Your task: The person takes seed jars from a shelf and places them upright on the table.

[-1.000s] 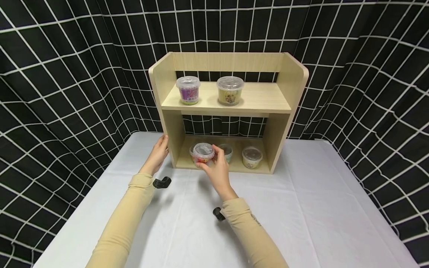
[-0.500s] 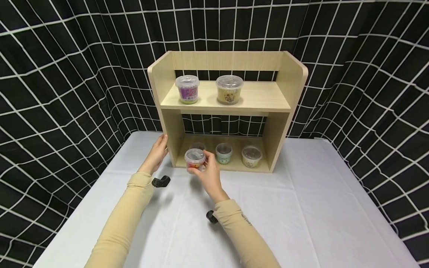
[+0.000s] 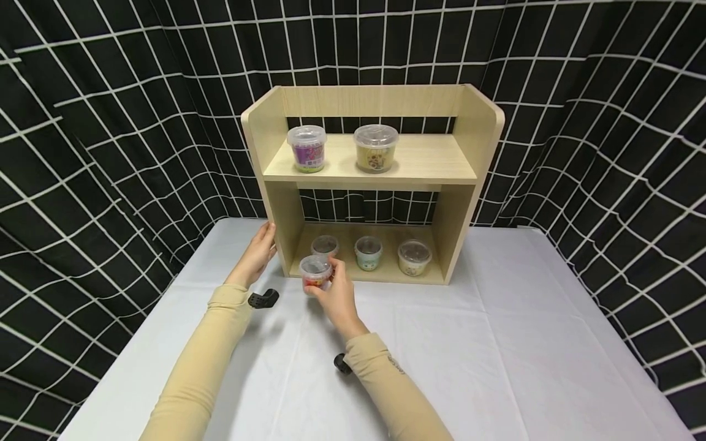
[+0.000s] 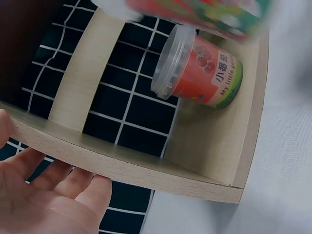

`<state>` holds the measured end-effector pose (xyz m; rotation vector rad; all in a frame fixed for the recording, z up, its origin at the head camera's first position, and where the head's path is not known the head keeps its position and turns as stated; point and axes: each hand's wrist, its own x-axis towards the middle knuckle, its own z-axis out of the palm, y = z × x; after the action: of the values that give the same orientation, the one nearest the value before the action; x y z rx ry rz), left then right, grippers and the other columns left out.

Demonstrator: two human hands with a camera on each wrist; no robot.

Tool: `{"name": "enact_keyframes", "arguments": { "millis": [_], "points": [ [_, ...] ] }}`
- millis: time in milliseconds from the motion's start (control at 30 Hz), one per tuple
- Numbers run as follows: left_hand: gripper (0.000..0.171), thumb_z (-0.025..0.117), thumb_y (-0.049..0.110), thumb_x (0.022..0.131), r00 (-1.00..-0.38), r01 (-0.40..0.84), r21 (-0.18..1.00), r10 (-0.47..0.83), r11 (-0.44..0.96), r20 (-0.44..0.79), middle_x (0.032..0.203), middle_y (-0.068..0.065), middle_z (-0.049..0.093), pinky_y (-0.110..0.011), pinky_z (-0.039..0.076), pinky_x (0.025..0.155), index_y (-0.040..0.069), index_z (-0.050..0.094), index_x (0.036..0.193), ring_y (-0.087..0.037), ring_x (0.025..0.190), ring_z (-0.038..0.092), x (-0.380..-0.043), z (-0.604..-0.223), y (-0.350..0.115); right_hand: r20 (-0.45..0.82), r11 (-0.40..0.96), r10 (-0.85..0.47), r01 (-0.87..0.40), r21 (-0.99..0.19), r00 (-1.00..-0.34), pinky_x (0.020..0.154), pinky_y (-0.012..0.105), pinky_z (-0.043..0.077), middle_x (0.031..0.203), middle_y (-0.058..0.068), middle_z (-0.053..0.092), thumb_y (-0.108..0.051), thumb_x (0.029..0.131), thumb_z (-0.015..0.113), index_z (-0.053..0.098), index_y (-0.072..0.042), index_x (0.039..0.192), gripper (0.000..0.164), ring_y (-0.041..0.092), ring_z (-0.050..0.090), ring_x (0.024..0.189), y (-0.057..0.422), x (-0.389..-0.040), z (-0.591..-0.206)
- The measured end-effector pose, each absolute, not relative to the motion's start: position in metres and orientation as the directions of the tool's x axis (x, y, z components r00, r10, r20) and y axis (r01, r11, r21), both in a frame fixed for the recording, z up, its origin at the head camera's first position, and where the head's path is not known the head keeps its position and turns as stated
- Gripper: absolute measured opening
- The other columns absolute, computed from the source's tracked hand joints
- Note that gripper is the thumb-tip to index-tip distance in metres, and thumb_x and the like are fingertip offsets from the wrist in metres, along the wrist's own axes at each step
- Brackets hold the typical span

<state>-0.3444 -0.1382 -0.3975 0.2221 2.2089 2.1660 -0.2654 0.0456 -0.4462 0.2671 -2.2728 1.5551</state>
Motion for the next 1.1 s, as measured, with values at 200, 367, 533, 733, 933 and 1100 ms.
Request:
{"name": "enact_keyframes", "arguments": {
  "millis": [200,367,533,733,933,1100],
  "points": [
    [0.064,0.032,0.046,0.09,-0.989,0.095,0.995,0.118,0.016,0.093,0.14,-0.008,0.017,-0.034,0.018,0.102,0.01,0.011,0.139,-0.019,0.126,0.018,-0.352,-0.408,-0.139,0.333,0.433,0.058,-0.277,-0.858,-0.941,0.084,0.029,0.043,0.113,0.012,0.049,-0.016,0.058,0.08,0.038,-0.005,0.117,0.073,0.022,0.05,0.102,0.04,-0.262,-0.453],
    [0.063,0.032,0.042,0.091,-0.986,0.101,0.995,0.13,-0.023,0.103,0.14,-0.011,0.017,-0.034,0.018,0.102,0.006,0.011,0.138,-0.02,0.125,0.018,-0.345,-0.403,-0.138,0.3,0.448,0.054,-0.246,-0.86,-0.952,0.082,0.03,0.043,0.112,0.011,0.049,-0.019,0.059,0.08,0.037,-0.006,0.118,0.074,0.022,0.05,0.101,0.037,-0.26,-0.457],
    [0.058,0.031,0.036,0.093,-0.984,0.1,0.994,0.145,-0.044,0.105,0.14,-0.013,0.015,-0.036,0.015,0.102,0.004,0.01,0.138,-0.023,0.126,0.017,-0.335,-0.393,-0.135,0.288,0.47,0.062,-0.227,-0.853,-0.956,0.081,0.031,0.044,0.11,0.012,0.05,-0.019,0.06,0.08,0.038,-0.006,0.118,0.073,0.023,0.05,0.099,0.035,-0.261,-0.461],
    [0.054,0.027,0.031,0.095,-0.985,0.084,0.996,0.149,-0.039,0.089,0.14,-0.014,0.012,-0.037,0.013,0.102,0.004,0.008,0.138,-0.023,0.127,0.013,-0.332,-0.39,-0.134,0.262,0.499,0.08,-0.189,-0.846,-0.962,0.077,0.033,0.045,0.106,0.013,0.051,-0.018,0.061,0.08,0.038,-0.005,0.117,0.071,0.024,0.05,0.096,0.031,-0.26,-0.467],
    [0.06,0.03,0.038,0.093,-0.986,0.096,0.994,0.135,-0.048,0.102,0.14,-0.014,0.012,-0.038,0.014,0.102,0.004,0.008,0.138,-0.023,0.127,0.013,-0.339,-0.396,-0.134,0.256,0.502,0.086,-0.181,-0.846,-0.963,0.081,0.036,0.043,0.109,0.015,0.049,-0.015,0.06,0.08,0.038,-0.003,0.116,0.071,0.027,0.049,0.099,0.028,-0.261,-0.468],
    [0.068,0.033,0.047,0.09,-0.985,0.116,0.993,0.126,-0.014,0.117,0.14,-0.014,0.012,-0.04,0.015,0.102,0.005,0.009,0.138,-0.024,0.127,0.013,-0.346,-0.405,-0.136,0.238,0.512,0.096,-0.157,-0.845,-0.966,0.084,0.037,0.042,0.111,0.015,0.048,-0.014,0.06,0.08,0.038,-0.003,0.116,0.071,0.028,0.047,0.102,0.027,-0.263,-0.469]
  ]
}}
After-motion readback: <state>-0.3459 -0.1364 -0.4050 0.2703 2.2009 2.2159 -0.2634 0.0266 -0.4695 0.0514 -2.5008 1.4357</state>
